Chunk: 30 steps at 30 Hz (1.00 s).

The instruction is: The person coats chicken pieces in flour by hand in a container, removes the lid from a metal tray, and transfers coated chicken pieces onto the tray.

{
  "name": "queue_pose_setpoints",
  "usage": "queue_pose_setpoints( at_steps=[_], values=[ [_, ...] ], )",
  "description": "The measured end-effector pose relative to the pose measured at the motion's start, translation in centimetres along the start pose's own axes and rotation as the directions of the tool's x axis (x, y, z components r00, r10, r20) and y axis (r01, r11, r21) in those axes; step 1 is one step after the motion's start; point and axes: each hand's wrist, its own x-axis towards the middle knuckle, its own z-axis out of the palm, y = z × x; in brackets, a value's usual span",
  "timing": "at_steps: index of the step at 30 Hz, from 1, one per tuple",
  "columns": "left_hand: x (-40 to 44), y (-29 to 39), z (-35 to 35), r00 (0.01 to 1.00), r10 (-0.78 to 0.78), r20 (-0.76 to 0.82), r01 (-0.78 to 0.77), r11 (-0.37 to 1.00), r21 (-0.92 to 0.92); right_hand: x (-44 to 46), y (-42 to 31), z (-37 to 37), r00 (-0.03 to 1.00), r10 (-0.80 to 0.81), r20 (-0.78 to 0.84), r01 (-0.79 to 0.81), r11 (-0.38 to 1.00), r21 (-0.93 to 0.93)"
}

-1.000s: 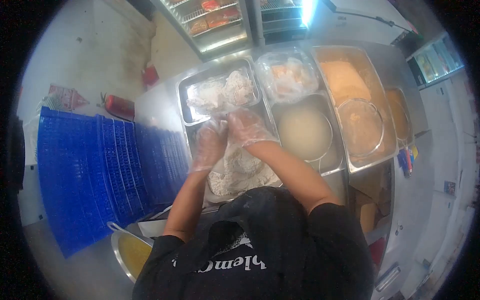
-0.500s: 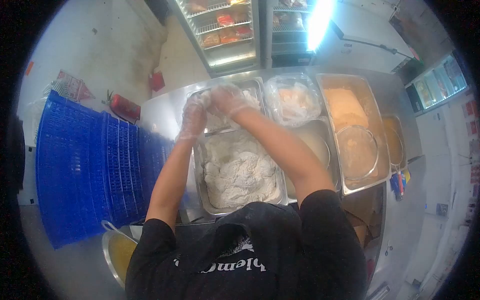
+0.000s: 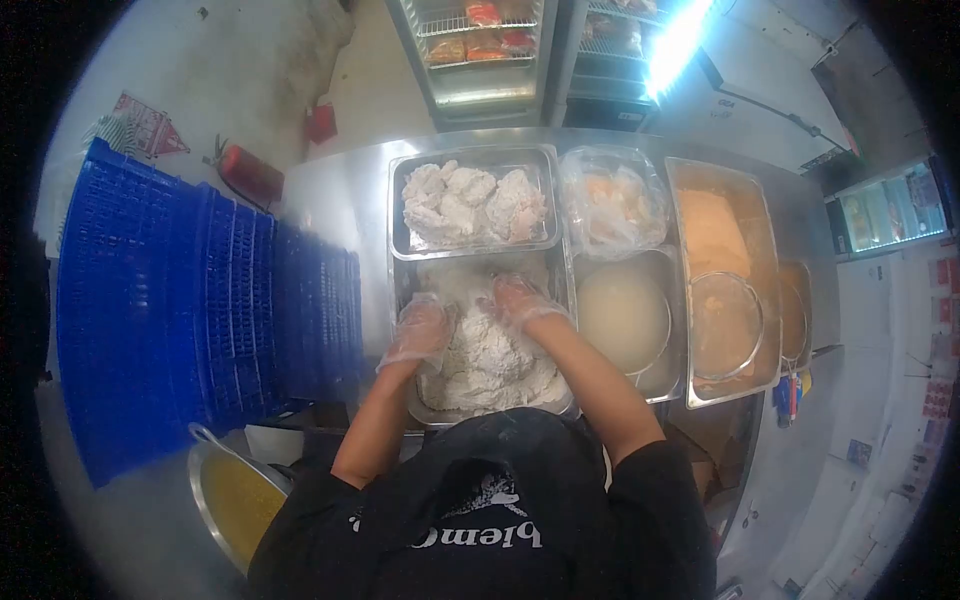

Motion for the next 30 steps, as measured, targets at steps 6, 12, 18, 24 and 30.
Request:
queue_pose_setpoints(
  at_steps=[6, 12, 18, 24, 30],
  values=[
    [0.1, 0.9, -0.1, 0.991, 0.041, 0.127, -0.045, 0.999, 0.028, 0.9, -1.9, -0.6, 0.947, 0.165, 0.274, -0.149, 0.986, -0.079],
    [-0.4, -0.1, -1.1, 0.975, 0.093, 0.2, -0.096, 0.995, 0.007, 3.0, 0.6, 2.2, 0.908, 0.217, 0.357, -0.22, 0.975, -0.035],
    [-3.0, 0.3, -0.5, 0.974, -0.157, -0.16, 0.038, 0.819, -0.572, 0.1, 0.6, -1.4, 0.917, 0.217, 0.334, -0.247, 0.968, 0.051],
    [-1.4, 1.6, -0.1, 0.912, -0.123, -0.391, -0.089, 0.872, -0.482, -3.0, -1.1, -4.5, 0.957, 0.265, 0.117, -0.289, 0.858, 0.424],
    [0.7, 0.6, 1.1, 0.981, -0.073, -0.182, 0.045, 0.987, -0.155, -2.8, 2.1, -2.9, 0.98, 0.199, 0.007, -0.195, 0.949, 0.249]
  ],
)
